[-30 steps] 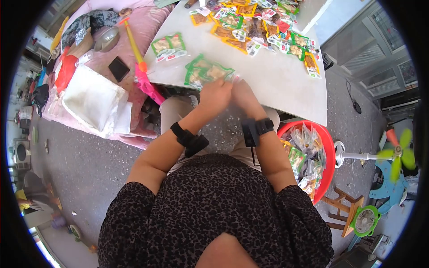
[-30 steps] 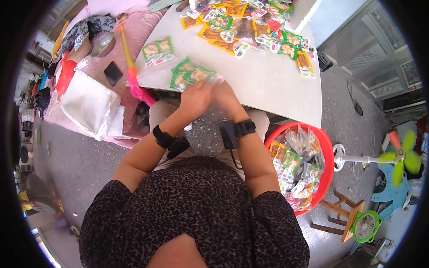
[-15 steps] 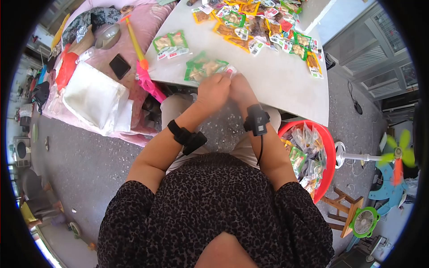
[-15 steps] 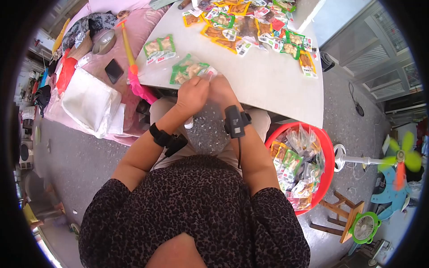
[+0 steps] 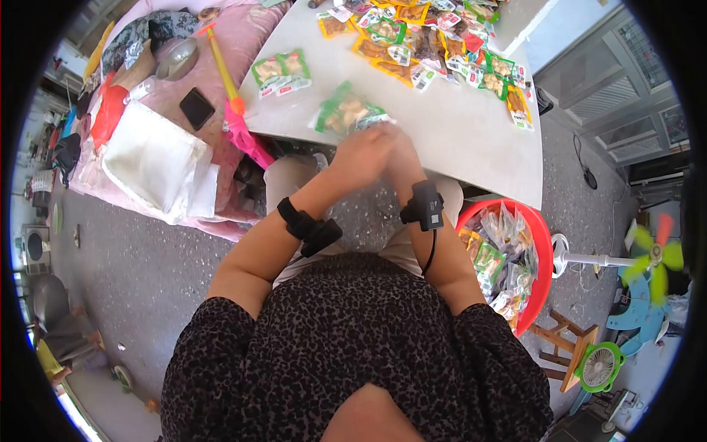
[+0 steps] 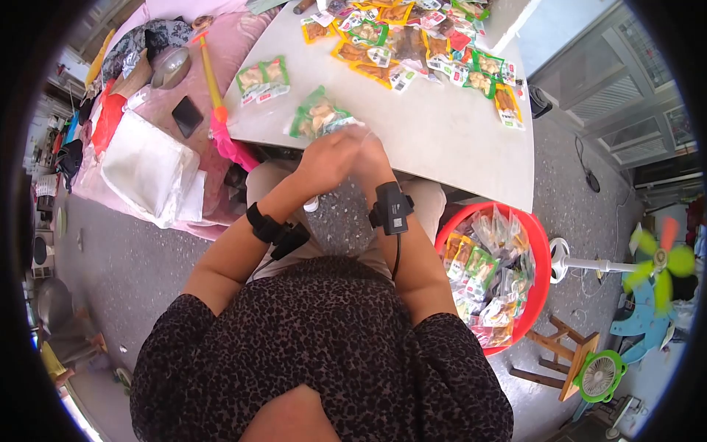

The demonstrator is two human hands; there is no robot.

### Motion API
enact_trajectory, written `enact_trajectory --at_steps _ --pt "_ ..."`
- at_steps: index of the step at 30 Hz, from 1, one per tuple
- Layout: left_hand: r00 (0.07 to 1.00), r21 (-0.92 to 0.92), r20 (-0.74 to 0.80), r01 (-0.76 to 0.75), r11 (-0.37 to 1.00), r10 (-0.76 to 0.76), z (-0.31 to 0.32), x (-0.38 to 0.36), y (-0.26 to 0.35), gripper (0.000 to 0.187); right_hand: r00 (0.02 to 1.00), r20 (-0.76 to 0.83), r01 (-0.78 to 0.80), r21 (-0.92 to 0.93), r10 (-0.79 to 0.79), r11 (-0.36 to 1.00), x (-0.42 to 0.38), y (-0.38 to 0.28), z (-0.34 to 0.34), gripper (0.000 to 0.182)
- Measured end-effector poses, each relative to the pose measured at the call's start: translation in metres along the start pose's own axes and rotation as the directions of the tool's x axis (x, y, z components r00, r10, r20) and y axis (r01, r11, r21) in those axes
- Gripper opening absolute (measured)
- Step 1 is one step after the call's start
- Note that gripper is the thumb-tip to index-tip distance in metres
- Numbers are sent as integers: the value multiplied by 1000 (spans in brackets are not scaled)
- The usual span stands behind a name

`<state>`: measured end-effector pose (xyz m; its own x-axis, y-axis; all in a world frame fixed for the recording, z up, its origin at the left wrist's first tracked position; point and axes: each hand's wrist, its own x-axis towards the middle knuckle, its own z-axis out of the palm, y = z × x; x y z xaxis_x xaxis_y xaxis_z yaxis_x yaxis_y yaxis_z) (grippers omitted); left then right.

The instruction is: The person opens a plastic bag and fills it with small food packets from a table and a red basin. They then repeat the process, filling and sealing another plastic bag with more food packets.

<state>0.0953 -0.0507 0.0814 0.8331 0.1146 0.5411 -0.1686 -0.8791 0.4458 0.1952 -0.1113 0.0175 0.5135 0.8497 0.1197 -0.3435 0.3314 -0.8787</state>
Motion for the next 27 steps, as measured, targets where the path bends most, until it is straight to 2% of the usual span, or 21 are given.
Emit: enact_trajectory --at_steps 3,6,7,10,13,16,18,19,20,21,22,24,27 --pt "999 91 -31 -33 995 36 8 -1 0 18 991 99 -89 14 87 996 0 0 -14 16" --pt "993 152 -101 -52 987 68 4 4 6 20 974 -130 -140 290 184 947 -11 -36 24 17" --pt "990 160 -126 -49 986 69 3 5 8 21 987 -78 -114 285 142 952 -8 -33 21 14" --pt "974 -28 -172 -151 988 144 16 3 -3 19 998 39 -67 301 58 951 -3 -19 13 11" --pt "983 -155 175 -24 988 52 21 5 -6 18 998 43 -54 272 45 961 -8 -17 17 11" --pt "986 -191 75 -129 973 146 17 4 -6 17 998 -1 -57 158 58 986 -13 -21 21 12" --pt "991 -165 93 -77 983 94 8 8 -2 17 999 35 -4 -120 8 993 -12 -22 19 13" --pt "993 -149 100 -51 988 67 3 9 0 17 997 75 53 -317 -31 947 -11 -22 15 13" --pt "996 -125 48 -65 990 72 3 8 1 17 989 138 124 -536 -59 835 -11 -23 9 14" --pt "997 -102 -5 -77 992 77 4 6 1 16 974 209 209 -714 -81 668 -10 -25 4 14" --pt "995 -80 -58 -87 993 83 6 3 2 16 970 232 234 -782 -78 578 -10 -27 1 15" --pt "995 -50 -75 -70 996 66 10 -3 -2 16 977 208 199 -816 -45 543 -11 -32 0 16" --pt "995 -81 -95 -48 996 40 9 -8 -1 15 991 -67 -137 -527 119 839 -23 -55 19 16"
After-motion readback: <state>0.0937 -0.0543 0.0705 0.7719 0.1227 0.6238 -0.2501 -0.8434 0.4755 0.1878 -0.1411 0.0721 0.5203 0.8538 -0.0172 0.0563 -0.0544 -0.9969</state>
